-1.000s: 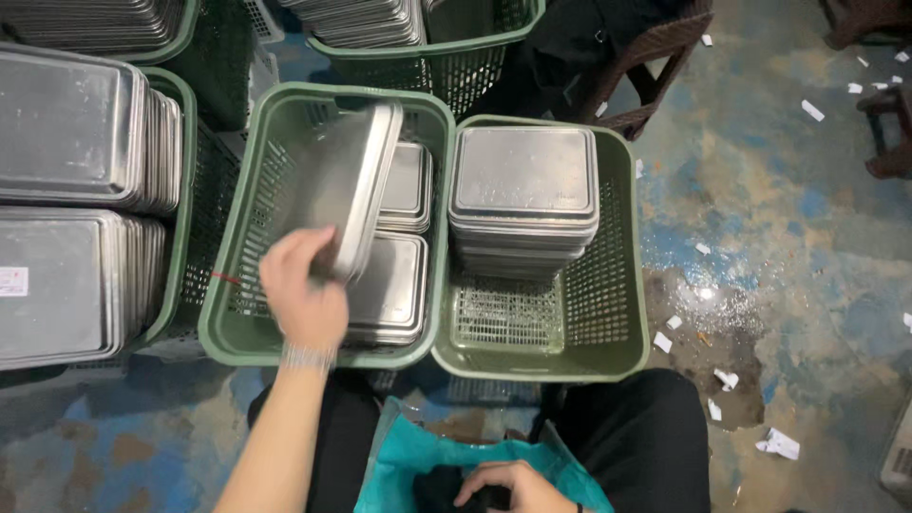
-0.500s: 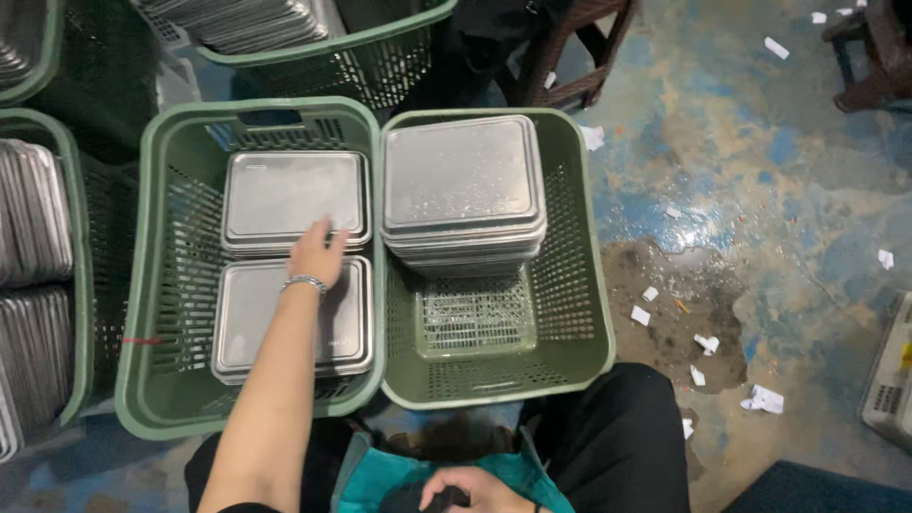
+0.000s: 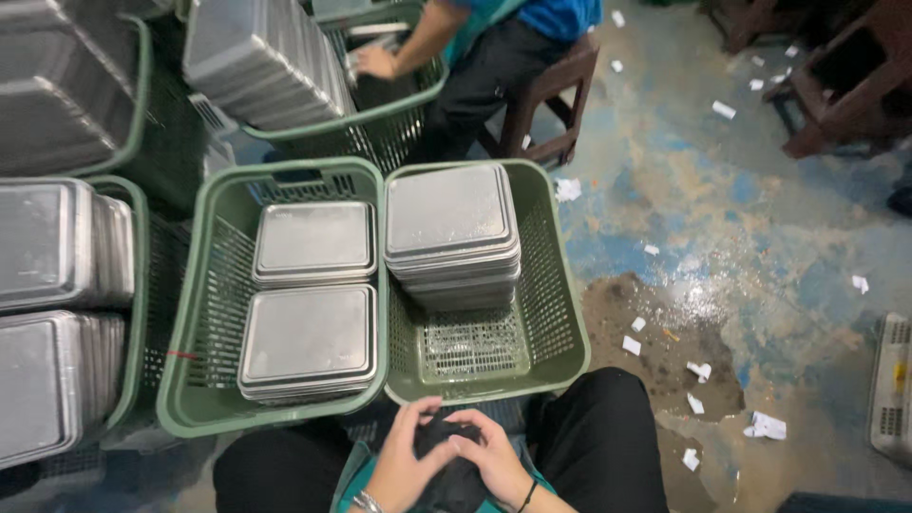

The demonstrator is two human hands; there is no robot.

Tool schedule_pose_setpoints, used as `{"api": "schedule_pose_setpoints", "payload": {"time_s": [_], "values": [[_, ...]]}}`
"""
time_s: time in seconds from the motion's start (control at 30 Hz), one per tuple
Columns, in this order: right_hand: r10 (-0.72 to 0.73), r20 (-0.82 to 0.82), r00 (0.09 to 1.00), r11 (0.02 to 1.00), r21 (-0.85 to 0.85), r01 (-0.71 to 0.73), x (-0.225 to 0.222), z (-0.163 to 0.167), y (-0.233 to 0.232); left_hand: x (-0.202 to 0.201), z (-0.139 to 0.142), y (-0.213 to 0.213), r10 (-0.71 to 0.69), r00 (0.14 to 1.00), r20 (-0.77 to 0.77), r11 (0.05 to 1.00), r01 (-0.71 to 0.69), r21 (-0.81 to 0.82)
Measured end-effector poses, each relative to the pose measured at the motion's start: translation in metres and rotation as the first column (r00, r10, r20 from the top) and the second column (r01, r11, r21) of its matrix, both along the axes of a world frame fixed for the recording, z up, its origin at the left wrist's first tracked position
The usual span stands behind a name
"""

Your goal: The person sits on the floor and wipes metal tray lids one at a time with a black cloth, then stacks each wiped lid into a green plastic basket. They repeatedly take a lid from a basket, wipe its surface, and place it onto a growing stack.

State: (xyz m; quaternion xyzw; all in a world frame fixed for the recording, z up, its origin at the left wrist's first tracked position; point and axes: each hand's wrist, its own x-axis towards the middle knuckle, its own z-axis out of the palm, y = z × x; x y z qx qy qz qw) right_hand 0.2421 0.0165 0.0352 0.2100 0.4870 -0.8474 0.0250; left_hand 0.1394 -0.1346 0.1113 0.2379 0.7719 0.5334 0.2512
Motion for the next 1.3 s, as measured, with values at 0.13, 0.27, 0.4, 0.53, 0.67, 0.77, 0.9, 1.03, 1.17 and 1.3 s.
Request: {"api": "schedule_pose_setpoints", "payload": {"time_s": [0.13, 0.27, 0.4, 0.53, 0.67, 0.77, 0.9, 1.03, 1.17, 1.3], "values": [[-0.062, -0.035, 0.997, 0.988, -0.146, 0.056, 0.008, 0.009, 0.000, 0.024, -0.014, -0.010, 0.019, 0.943, -0.332, 0.999, -0.006, 0.040], [-0.056, -0.060, 0.997, 0.953, -0.300, 0.036, 0.019, 0.029, 0.004, 0.035, -0.021, -0.018, 0.033, 0.967, -0.251, 0.999, -0.027, 0.030], [-0.063, -0.097, 0.993, 0.968, -0.249, 0.037, 0.025, 0.048, 0.007, 0.038, -0.031, -0.019, 0.026, 0.984, -0.177, 0.998, -0.014, 0.068], [-0.084, -0.079, 0.993, 0.945, -0.324, 0.054, 0.029, 0.064, 0.005, 0.038, -0.039, -0.015, 0.110, 0.984, 0.138, 0.983, -0.128, 0.133], [-0.096, -0.152, 0.984, 0.883, -0.469, 0.014, 0.034, 0.091, 0.010, 0.030, -0.013, -0.018, -0.067, 0.604, 0.794, 0.806, -0.437, 0.400], [-0.128, -0.365, 0.922, 0.781, -0.610, -0.133, 0.030, 0.124, 0.033, 0.012, 0.032, -0.015, -0.169, 0.333, 0.928, 0.719, -0.602, 0.347], [-0.270, -0.353, 0.896, 0.777, -0.630, -0.014, 0.011, 0.154, 0.064, -0.015, 0.087, 0.001, -0.143, 0.393, 0.908, 0.698, -0.610, 0.374], [-0.296, -0.480, 0.826, 0.778, -0.622, -0.082, 0.000, 0.170, 0.085, -0.035, 0.109, 0.010, -0.313, 0.466, 0.828, 0.592, -0.586, 0.553], [-0.294, -0.508, 0.810, 0.803, -0.591, -0.080, -0.003, 0.180, 0.095, -0.052, 0.085, 0.011, -0.388, 0.548, 0.741, 0.526, -0.529, 0.666], [-0.169, -0.312, 0.935, 0.985, -0.033, 0.167, -0.005, 0.182, 0.093, -0.062, 0.024, 0.011, -0.148, 0.835, 0.530, 0.752, -0.253, 0.609]]}}
